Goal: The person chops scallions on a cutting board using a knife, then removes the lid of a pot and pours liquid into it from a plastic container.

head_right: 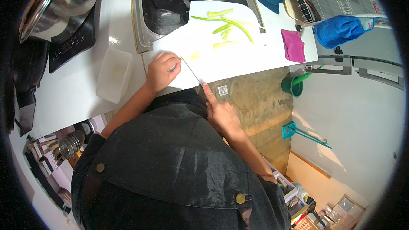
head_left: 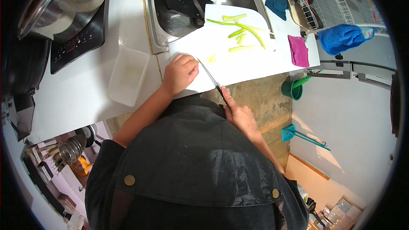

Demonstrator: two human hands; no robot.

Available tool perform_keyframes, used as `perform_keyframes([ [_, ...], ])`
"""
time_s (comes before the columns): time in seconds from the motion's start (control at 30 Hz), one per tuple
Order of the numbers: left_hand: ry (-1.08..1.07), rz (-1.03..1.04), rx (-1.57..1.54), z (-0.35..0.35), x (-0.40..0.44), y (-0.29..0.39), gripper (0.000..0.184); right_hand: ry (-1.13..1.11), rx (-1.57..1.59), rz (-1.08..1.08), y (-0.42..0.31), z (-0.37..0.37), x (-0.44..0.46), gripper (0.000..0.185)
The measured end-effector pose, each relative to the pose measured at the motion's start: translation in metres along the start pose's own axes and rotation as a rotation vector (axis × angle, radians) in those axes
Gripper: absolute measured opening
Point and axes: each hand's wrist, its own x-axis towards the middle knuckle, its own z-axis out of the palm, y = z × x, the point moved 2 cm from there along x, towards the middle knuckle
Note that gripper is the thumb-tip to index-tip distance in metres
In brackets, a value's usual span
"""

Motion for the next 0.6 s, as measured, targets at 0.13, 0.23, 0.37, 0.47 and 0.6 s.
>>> perform_keyframes([
  [0.13, 0.023, 0.017, -0.018, -0.0008, -0.0004, 0.0002, 0.015, -0.011, 0.013, 0.006, -0.0005, -0.0025, -0.0009, 0.058],
  [0.23, 0.031, 0.033, -0.039, -0.0028, 0.0000, 0.0019, 0.015, 0.037, 0.022, -0.026, 0.0048, 0.0007, -0.0004, 0.058],
  [0.37, 0.026, 0.055, -0.036, -0.0016, 0.0002, 0.0033, 0.016, 0.019, 0.004, -0.024, 0.0050, 0.0005, -0.0041, 0.059],
  [0.47, -0.005, 0.053, -0.009, -0.0014, -0.0008, 0.0017, 0.016, 0.026, 0.007, -0.026, 0.0054, 0.0008, -0.0058, 0.060],
  [0.6, -0.001, 0.055, -0.003, -0.0009, -0.0008, 0.0025, 0.014, 0.033, -0.010, -0.023, 0.0039, -0.0037, -0.0093, 0.059],
])
